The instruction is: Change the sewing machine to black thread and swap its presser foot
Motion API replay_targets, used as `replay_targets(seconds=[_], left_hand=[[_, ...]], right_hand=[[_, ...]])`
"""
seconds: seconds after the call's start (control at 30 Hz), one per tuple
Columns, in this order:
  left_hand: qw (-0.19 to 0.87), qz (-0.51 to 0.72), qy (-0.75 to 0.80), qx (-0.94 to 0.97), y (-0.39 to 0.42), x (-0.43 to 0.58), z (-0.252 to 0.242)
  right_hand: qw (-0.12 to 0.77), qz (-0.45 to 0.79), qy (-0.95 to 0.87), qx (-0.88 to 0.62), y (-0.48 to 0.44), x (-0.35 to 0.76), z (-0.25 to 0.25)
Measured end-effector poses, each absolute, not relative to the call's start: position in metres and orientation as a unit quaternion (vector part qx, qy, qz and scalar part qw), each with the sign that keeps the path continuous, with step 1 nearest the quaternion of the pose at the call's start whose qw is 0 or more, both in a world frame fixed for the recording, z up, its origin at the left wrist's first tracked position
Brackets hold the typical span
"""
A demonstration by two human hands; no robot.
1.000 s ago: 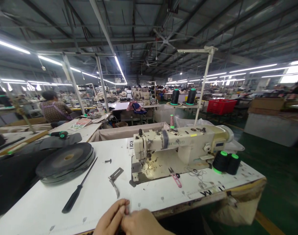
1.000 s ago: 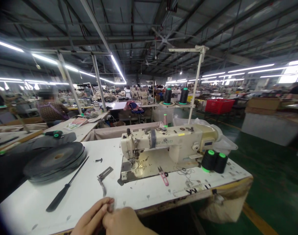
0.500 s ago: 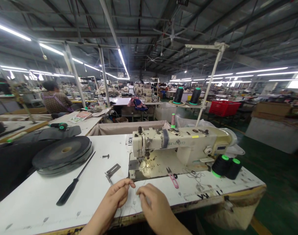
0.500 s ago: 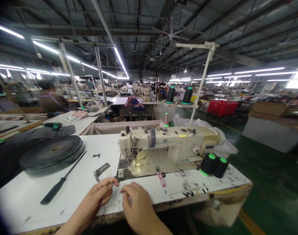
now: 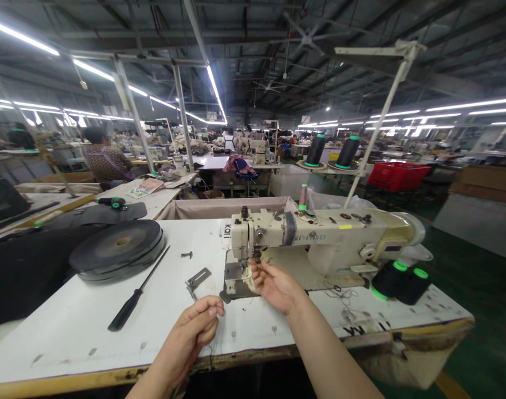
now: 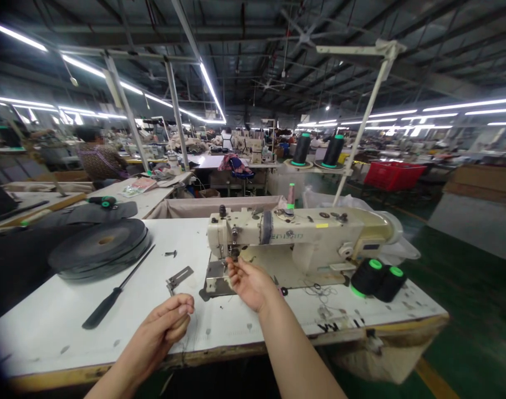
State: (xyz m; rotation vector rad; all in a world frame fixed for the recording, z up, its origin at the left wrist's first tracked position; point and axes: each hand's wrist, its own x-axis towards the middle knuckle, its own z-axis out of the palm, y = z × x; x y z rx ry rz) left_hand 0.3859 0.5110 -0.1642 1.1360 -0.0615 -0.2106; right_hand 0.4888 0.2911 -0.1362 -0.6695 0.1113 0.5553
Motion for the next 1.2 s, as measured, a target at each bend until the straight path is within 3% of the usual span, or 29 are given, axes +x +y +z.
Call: replay_targets(seconds=[0.4, 0.8, 1.2], left_hand=[[0.848, -0.084, -0.018, 0.523, 0.511, 0.388, -0.167], [0.882, 0.074, -0.128, 0.447, 0.498, 0.402, -0.133], [0.893, 0.145, -0.065, 0.42, 0.473, 0.437, -0.11]], right_hand=[[0.907, 0.287, 0.065, -0.302, 0.298, 0.498, -0.143], [0.91, 0.261, 0.053, -0.317, 0.3, 0.5, -0.149], [0.912, 0.272, 0.054, -0.303, 0.298, 0.499, -0.149]])
